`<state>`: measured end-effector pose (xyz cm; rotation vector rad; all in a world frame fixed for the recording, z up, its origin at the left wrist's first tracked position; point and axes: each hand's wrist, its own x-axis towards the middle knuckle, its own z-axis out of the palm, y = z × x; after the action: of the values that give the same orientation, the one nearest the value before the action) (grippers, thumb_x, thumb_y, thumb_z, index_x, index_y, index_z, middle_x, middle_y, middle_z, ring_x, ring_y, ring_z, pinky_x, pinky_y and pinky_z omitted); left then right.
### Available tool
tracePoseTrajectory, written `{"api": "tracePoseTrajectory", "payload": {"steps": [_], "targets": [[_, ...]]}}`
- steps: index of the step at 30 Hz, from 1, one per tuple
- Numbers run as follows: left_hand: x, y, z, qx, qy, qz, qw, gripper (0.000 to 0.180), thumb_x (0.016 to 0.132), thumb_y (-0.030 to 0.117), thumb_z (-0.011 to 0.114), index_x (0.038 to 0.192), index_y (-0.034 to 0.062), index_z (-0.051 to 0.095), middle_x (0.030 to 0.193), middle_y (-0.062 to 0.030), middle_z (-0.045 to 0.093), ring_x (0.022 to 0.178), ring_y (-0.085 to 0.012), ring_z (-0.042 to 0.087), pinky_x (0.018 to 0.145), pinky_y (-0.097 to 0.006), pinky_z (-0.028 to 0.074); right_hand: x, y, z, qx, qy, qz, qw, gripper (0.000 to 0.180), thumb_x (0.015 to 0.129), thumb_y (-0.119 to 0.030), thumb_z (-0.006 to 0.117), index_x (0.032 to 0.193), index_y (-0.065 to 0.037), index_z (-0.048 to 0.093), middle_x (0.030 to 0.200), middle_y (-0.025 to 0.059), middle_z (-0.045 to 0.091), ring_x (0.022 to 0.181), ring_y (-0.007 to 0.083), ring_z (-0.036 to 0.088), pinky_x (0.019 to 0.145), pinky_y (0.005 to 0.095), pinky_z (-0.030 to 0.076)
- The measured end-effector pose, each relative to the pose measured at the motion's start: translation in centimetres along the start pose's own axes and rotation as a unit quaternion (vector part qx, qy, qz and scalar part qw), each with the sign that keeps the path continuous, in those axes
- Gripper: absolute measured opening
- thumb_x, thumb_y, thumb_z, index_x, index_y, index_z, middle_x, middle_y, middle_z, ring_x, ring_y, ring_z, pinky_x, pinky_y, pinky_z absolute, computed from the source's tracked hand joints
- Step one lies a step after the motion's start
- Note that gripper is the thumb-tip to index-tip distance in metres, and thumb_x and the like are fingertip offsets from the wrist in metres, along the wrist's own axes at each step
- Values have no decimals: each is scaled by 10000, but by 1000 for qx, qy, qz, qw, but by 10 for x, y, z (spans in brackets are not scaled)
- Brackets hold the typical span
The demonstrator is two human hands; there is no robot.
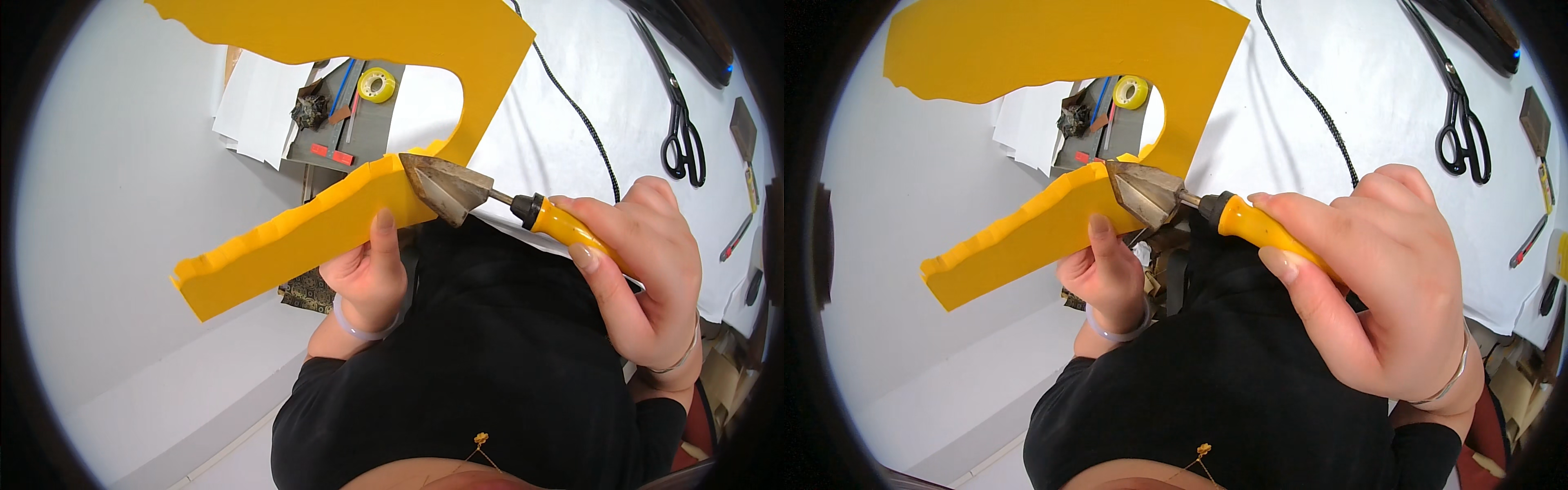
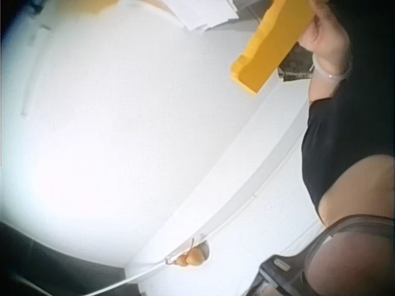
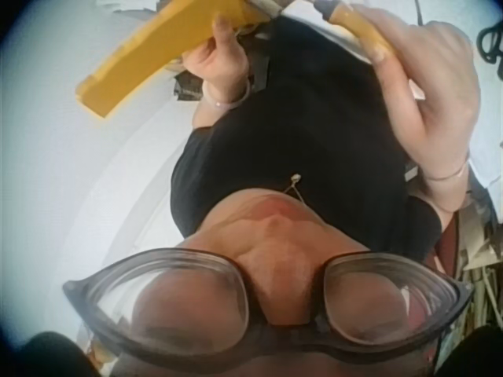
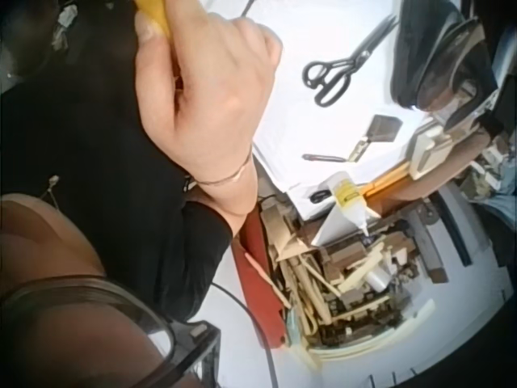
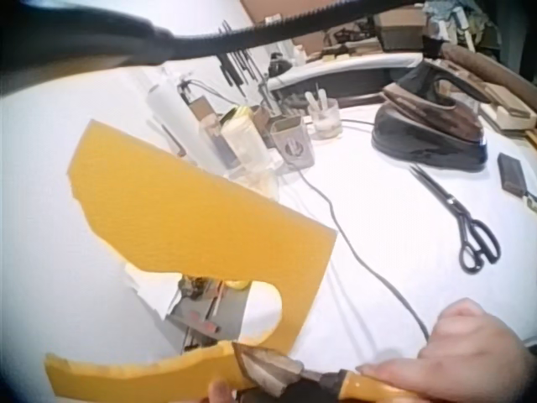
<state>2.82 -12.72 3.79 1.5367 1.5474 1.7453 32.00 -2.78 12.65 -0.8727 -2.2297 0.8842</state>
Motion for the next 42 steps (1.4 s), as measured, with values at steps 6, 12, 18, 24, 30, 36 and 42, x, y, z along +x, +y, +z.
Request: {"api": "tracePoseTrajectory", "payload": {"steps": [6, 12, 18, 24, 30, 36, 42], "targets": [[5, -3, 2, 14, 9, 21, 1000, 364, 1178, 88, 609, 1453, -150, 635, 1431, -249, 725, 1267, -290, 745, 1119, -424, 609, -1, -3, -1, 1, -3, 14, 1000, 373, 862, -39, 725, 1218, 23, 817, 912, 83, 757, 746, 237, 477, 775, 383, 386], [0, -5, -3, 12, 17, -10, 1000, 358, 1164, 77, 629, 1446, -143, 645, 1433, -229, 731, 1276, -275, 732, 1118, -407, 591, -2, -4, -1, 8, -2, -5, 1000, 385, 848, -47, 718, 1213, 27, 815, 906, 76, 765, 734, 231, 474, 776, 385, 375], [3, -8, -4, 37, 3, 6, 999, 379, 1190, 117, 601, 1468, -140, 615, 1475, -244, 703, 1334, -304, 719, 1156, -452, 592, 0, -3, -4, -8, -19, -18, 1000, 398, 850, -47, 719, 1230, 37, 804, 913, 83, 772, 727, 224, 477, 790, 387, 373], [4, 2, 7, -27, 30, -26, 999, 315, 1139, 45, 659, 1396, -133, 694, 1428, -203, 743, 1295, -278, 711, 1177, -429, 523, 2, -4, -4, -28, -30, -26, 999, 388, 865, -46, 715, 1232, 47, 798, 889, 81, 753, 726, 229, 480, 793, 389, 372], [-1, -4, -2, 20, -37, 29, 999, 327, 1158, 35, 619, 1436, -133, 654, 1462, -205, 720, 1338, -295, 700, 1207, -460, 523, 4, -1, -2, -10, -8, -10, 1000, 372, 887, -60, 717, 1233, 46, 803, 908, 88, 737, 753, 230, 481, 788, 386, 382], [23, -36, -7, 177, -16, 121, 977, 339, 1023, -106, 704, 1360, -102, 738, 1399, -256, 745, 1232, -344, 763, 1071, -408, 612, -3, 2, -6, -11, 45, 77, 996, 288, 927, -33, 753, 1199, 25, 827, 850, 78, 716, 764, 228, 521, 777, 371, 396], [39, -56, -13, 291, -139, 256, 911, 363, 953, -23, 744, 1309, 9, 808, 1370, -191, 750, 1261, -389, 762, 1114, -486, 625, -19, 72, -27, -44, 175, 189, 965, 255, 1101, -73, 716, 1315, 32, 810, 1002, 51, 766, 863, 130, 599, 812, 280, 466]]}}
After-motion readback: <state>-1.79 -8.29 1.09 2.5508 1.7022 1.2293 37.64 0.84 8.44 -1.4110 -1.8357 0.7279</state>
